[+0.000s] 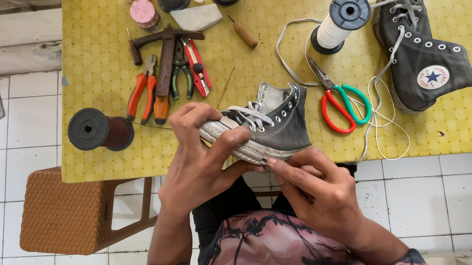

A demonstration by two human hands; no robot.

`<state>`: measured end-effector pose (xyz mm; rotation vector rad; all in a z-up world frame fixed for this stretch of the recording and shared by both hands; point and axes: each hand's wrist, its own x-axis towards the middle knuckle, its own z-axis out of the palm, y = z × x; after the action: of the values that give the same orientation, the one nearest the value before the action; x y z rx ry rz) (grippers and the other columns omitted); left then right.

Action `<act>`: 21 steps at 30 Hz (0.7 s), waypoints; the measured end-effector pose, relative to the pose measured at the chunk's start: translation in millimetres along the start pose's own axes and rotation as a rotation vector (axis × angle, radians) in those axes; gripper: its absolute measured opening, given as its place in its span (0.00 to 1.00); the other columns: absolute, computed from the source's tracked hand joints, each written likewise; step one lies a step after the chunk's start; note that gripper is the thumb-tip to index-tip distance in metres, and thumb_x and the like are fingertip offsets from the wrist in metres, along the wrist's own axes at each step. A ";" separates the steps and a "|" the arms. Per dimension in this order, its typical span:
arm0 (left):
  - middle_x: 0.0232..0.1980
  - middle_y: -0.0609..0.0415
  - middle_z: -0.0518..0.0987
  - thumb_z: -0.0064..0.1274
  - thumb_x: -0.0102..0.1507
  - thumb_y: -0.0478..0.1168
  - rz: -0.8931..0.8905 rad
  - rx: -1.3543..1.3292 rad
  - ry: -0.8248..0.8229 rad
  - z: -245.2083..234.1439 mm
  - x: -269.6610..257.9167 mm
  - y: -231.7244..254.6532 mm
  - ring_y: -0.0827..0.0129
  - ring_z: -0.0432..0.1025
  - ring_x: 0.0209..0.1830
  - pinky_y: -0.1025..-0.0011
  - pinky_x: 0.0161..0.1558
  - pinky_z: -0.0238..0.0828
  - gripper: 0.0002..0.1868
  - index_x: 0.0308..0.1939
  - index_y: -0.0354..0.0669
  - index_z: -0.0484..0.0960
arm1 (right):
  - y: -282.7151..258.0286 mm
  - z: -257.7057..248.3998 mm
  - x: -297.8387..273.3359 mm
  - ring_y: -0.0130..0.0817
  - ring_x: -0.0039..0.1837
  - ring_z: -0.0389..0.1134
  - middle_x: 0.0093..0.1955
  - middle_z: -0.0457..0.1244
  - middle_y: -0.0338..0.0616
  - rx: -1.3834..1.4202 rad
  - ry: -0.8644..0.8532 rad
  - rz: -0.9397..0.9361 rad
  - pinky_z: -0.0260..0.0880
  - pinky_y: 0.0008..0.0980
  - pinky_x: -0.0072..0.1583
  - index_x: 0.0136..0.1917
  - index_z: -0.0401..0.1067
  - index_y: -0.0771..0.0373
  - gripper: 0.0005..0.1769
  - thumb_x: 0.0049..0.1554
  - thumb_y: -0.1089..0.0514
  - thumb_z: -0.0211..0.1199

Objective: The person applies glue to the sole of a black high-top sneaker using a small white bottle. They then use a pair of scissors to trim excess material from the shoe's edge and inspect the sole.

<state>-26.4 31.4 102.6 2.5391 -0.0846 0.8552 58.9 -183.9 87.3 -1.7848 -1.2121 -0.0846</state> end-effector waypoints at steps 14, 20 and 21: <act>0.58 0.45 0.57 0.65 0.62 0.59 -0.036 0.063 -0.083 -2.8 9.5 10.3 0.43 0.56 0.61 0.43 0.65 0.65 0.26 0.54 0.55 0.71 | -22.8 -37.5 30.5 0.31 0.32 0.64 0.48 0.62 0.36 -0.608 -0.221 -0.243 0.58 0.36 0.30 0.63 0.74 0.54 0.21 0.58 0.70 0.58; 0.57 0.45 0.57 0.71 0.58 0.59 -0.067 0.014 -0.035 -0.1 3.5 4.2 0.44 0.57 0.62 0.43 0.67 0.63 0.29 0.53 0.56 0.72 | 13.9 -37.0 30.3 0.35 0.31 0.57 0.48 0.60 0.38 -0.144 -0.325 -0.050 0.59 0.34 0.32 0.65 0.74 0.46 0.21 0.61 0.63 0.60; 0.57 0.45 0.56 0.72 0.57 0.58 -0.075 0.007 -0.036 -0.2 3.3 4.1 0.43 0.57 0.62 0.42 0.67 0.64 0.29 0.52 0.56 0.72 | 19.5 -35.9 29.8 0.30 0.32 0.56 0.47 0.60 0.38 -0.022 -0.332 -0.025 0.59 0.28 0.36 0.67 0.74 0.46 0.22 0.62 0.65 0.60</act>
<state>-24.7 28.2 106.3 2.5473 0.0022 0.7826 103.7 -190.6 109.8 -1.8521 -1.4712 0.1918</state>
